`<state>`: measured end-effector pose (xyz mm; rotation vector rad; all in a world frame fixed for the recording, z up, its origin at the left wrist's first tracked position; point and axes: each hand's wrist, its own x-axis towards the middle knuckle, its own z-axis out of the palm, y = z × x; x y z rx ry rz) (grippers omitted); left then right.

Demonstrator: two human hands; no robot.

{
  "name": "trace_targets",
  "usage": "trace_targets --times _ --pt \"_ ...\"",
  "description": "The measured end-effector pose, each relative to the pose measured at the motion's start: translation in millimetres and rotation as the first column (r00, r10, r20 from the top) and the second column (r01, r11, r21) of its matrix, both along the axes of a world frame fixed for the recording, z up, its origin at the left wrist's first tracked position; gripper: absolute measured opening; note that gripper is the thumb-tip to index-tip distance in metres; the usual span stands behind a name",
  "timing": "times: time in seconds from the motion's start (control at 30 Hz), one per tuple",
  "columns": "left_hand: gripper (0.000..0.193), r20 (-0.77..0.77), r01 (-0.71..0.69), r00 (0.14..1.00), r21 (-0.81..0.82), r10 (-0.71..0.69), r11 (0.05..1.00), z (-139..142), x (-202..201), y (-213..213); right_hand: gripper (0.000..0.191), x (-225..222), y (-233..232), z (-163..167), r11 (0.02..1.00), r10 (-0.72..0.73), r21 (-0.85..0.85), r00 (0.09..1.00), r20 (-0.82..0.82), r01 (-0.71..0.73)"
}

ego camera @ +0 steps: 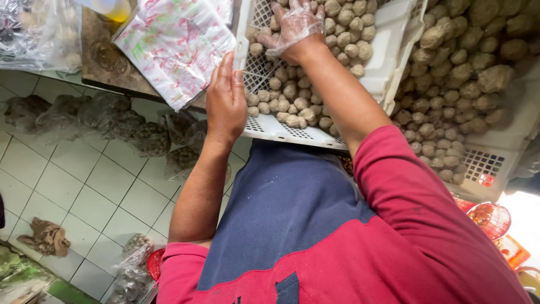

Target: The person holds a plastic bag open and repeatedly picks meatballs from a large plastic crate, placing them one at a time into the bag. They occasionally shake the bag to settle the meatballs and continue filling it from the crates on the counter.

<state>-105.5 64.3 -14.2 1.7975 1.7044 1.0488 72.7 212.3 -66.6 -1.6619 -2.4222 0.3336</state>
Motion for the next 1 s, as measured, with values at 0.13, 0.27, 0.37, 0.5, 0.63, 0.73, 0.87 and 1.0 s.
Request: trace_targets --times 0.13,0.27,0.37,0.5,0.63,0.73,0.87,1.0 --pt "0.04 0.03 0.0 1.0 -0.006 0.001 1.0 1 0 -1 0.07 5 -29 8 0.921 0.074 -0.388 0.983 0.169 -0.002" --pt "0.042 0.077 -0.009 0.997 -0.092 0.016 0.996 2 0 -2 0.078 9 -66 1 0.819 0.116 -0.573 0.989 0.091 -0.043" --pt "0.04 0.016 0.009 1.0 0.022 -0.01 1.0 3 -1 -2 0.066 5 -81 -11 0.844 0.229 -0.495 0.973 -0.01 -0.204" --pt "0.041 0.034 0.004 0.999 -0.019 -0.004 1.0 3 0 -2 0.071 5 -85 -31 0.772 0.177 -0.557 0.945 -0.275 -0.306" --pt "0.041 0.027 0.039 0.999 0.002 -0.039 0.999 4 0 -3 0.05 24 -78 -45 0.278 -0.418 -0.83 0.718 -0.557 -0.483" --pt "0.042 0.071 0.038 0.997 -0.028 -0.036 0.999 4 -1 -4 0.04 53 -77 -43 0.222 -0.694 -0.707 0.401 -0.599 -0.672" --pt "0.039 0.013 0.055 0.998 -0.001 -0.055 0.998 2 -1 -5 0.033 126 -94 -23 0.39 -0.733 -0.498 0.066 -0.677 -0.775" --pt "0.038 0.011 0.058 0.998 -0.01 -0.058 0.998 -1 4 -5 0.034 238 -144 -8 0.639 -0.702 -0.409 -0.276 -0.657 -0.651"
